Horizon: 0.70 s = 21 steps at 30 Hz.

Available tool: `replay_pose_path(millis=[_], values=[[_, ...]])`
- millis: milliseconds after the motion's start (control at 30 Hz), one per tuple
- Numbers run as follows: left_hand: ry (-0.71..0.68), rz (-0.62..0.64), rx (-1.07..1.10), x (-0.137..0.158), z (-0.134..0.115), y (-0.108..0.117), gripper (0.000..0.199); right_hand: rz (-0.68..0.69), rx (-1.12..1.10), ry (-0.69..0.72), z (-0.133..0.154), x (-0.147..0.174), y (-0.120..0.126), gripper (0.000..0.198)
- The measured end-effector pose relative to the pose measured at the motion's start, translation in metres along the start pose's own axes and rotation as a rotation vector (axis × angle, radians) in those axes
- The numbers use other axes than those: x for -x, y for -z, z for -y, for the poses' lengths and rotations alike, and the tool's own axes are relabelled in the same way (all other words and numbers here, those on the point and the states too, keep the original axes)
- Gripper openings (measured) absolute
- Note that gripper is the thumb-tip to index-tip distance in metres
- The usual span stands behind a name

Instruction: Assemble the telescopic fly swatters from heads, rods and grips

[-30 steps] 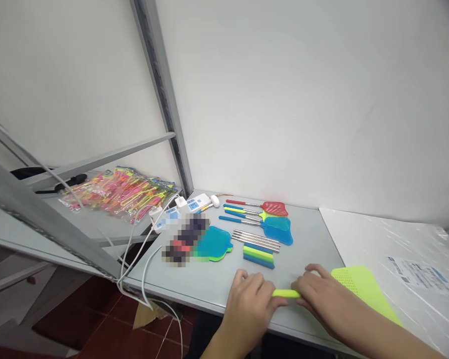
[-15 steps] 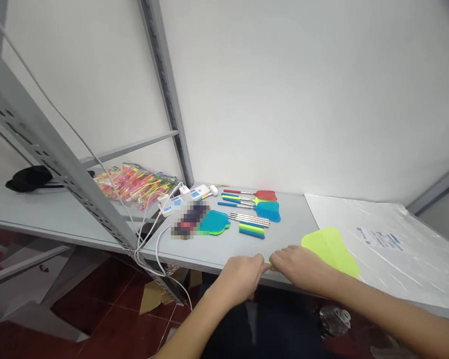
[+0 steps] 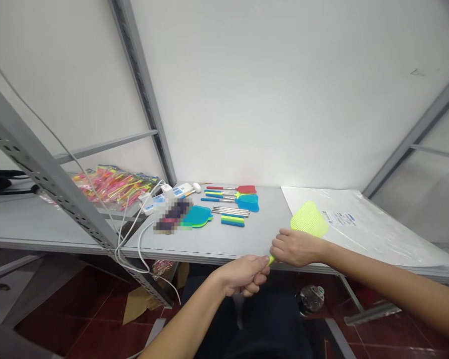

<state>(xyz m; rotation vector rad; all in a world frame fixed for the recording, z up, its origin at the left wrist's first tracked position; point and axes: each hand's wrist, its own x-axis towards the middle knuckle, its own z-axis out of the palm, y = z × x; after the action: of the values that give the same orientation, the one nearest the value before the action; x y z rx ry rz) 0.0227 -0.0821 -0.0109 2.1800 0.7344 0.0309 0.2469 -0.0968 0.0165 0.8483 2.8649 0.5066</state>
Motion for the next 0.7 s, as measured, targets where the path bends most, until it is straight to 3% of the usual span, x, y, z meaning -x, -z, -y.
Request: replay_pose_path(millis=[167, 300, 533, 700], values=[[0.033, -0.330, -0.259, -0.021, -0.019, 0.007, 0.045, 0.018, -0.106, -0.290, -0.016, 0.011, -0.004, 0.030], [-0.042, -0.512, -0.519, -0.066, -0.037, 0.021, 0.029, 0.029, -0.223, -0.553, -0.033, 0.031, -0.004, 0.029], [-0.294, -0.350, -0.723, -0.157, -0.055, 0.049, 0.012, 0.040, -0.765, -0.776, -0.078, 0.078, 0.003, 0.031], [-0.256, -0.235, -0.701, -0.197, -0.066, 0.090, 0.022, 0.035, -0.592, -0.871, -0.111, 0.079, -0.017, 0.028]])
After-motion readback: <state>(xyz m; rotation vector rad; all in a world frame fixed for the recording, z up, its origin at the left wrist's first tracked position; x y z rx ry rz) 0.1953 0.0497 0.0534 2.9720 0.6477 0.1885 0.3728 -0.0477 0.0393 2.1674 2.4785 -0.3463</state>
